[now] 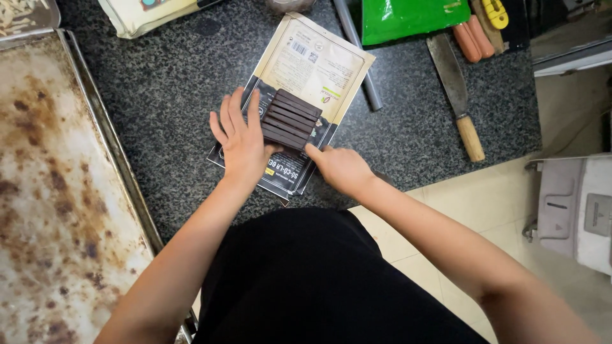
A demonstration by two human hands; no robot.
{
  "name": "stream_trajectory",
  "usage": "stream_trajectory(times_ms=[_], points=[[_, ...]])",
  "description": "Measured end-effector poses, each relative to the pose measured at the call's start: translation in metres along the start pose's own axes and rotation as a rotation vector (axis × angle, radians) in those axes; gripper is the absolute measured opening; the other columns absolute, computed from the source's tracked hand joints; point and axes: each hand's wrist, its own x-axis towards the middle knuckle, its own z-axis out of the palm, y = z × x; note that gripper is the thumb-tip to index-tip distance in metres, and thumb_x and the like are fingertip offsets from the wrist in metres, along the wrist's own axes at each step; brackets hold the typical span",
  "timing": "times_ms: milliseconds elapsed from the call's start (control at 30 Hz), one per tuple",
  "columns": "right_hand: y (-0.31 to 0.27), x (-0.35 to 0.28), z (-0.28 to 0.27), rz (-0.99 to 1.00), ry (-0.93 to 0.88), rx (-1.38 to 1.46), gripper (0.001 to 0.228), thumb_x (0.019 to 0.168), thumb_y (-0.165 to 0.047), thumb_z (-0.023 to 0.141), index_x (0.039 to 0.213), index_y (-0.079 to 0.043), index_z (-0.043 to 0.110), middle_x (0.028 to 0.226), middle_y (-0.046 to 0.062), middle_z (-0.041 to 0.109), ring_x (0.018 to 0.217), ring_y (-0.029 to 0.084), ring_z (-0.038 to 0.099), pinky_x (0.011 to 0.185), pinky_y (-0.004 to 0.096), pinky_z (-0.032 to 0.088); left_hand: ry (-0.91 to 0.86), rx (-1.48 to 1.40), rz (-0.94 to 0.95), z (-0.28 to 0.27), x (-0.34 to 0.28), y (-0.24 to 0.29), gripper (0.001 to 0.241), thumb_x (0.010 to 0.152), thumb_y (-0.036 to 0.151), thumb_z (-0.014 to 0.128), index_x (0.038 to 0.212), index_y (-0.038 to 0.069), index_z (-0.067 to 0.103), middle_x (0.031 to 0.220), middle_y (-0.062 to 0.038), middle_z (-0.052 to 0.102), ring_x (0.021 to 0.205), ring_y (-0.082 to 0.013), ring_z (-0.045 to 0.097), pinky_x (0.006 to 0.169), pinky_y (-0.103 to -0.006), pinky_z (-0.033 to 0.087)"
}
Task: The recorder takes a bar of dark chocolate out of a package and cuts it into pieces using a knife.
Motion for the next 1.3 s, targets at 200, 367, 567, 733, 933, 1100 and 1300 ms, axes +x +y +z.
stream_trajectory(times_ms=[200, 367, 567, 733, 933, 1100, 1300], points=[[-0.005, -0.018, -0.016, 0.014, -0.001, -0.008, 0.036, 0.093, -0.01, 0.053, 0.128, -0.014, 0.047, 0.084, 0.02, 0.067, 0.069, 0.04, 0.07, 0.059, 0.051, 0.055, -0.018, -0.007, 0.031, -0.014, -0.002, 0.003, 0.126, 0.058, 0.033, 0.098, 0.156, 0.001, 0.026, 0.158, -0.023, 0.024, 0.149, -0.0435, 0.019, 0.119, -0.0664, 0.009], [-0.001, -0.056, 0.002, 0.082, 0.174, 0.146, 0.022, 0.098, -0.017, 0.055, 0.119, -0.013, 0.052, 0.086, 0.018, 0.068, 0.07, 0.039, 0.07, 0.061, 0.05, 0.055, 0.041, -0.119, 0.11, -0.051, 0.002, 0.002, 0.128, 0.059, 0.042, 0.097, 0.154, -0.005, 0.025, 0.156, -0.029, 0.027, 0.145, -0.0457, 0.026, 0.119, -0.0615, 0.019], [-0.001, -0.072, 0.029, 0.444, 0.428, 0.669, 0.018, 0.104, -0.021, 0.057, 0.117, -0.009, 0.055, 0.083, 0.015, 0.072, 0.075, 0.033, 0.072, 0.068, 0.044, 0.056, 0.078, -0.25, -0.147, -0.01, 0.01, -0.073, 0.062, 0.097, 0.032, 0.077, 0.14, -0.005, 0.053, 0.134, -0.024, 0.059, 0.121, -0.0369, 0.061, 0.105, -0.0439, 0.048], [0.023, -0.051, 0.056, 0.533, 0.614, 1.147, 0.018, 0.106, -0.018, 0.055, 0.119, -0.006, 0.052, 0.097, 0.009, 0.072, 0.083, 0.02, 0.075, 0.075, 0.034, 0.06, 0.024, -0.298, -0.223, 0.013, 0.001, -0.083, 0.031, 0.093, 0.017, 0.07, 0.117, -0.002, 0.068, 0.1, -0.019, 0.073, 0.089, -0.0343, 0.073, 0.084, -0.0418, 0.057], [0.035, -0.046, 0.056, 0.561, 0.665, 1.417, 0.02, 0.105, -0.014, 0.053, 0.123, -0.006, 0.05, 0.107, 0.01, 0.069, 0.087, 0.017, 0.073, 0.076, 0.031, 0.061, -0.172, -0.094, -0.336, 0.034, -0.042, -0.068, 0.035, 0.093, 0.032, 0.071, 0.099, -0.002, 0.071, 0.096, -0.026, 0.072, 0.091, -0.0427, 0.071, 0.083, -0.0502, 0.056], [0.037, -0.06, 0.057, 0.531, 0.64, 1.241, 0.017, 0.104, -0.016, 0.056, 0.118, -0.005, 0.055, 0.099, 0.009, 0.073, 0.087, 0.018, 0.073, 0.078, 0.031, 0.059, -0.622, -0.239, -0.494, 0.044, -0.091, -0.017, 0.041, 0.09, 0.043, 0.07, 0.083, 0.003, 0.074, 0.078, -0.016, 0.077, 0.075, -0.0289, 0.076, 0.075, -0.0441, 0.058], [0.038, -0.082, 0.038, 0.553, 0.669, 0.799, 0.017, 0.103, -0.018, 0.06, 0.116, -0.006, 0.057, 0.088, 0.017, 0.072, 0.083, 0.033, 0.072, 0.072, 0.042, 0.053, -0.58, -0.265, -0.347, -0.03, -0.053, 0.026, 0.028, 0.093, 0.035, 0.064, 0.099, 0.011, 0.077, 0.092, -0.008, 0.079, 0.084, -0.0243, 0.075, 0.08, -0.0403, 0.058]])
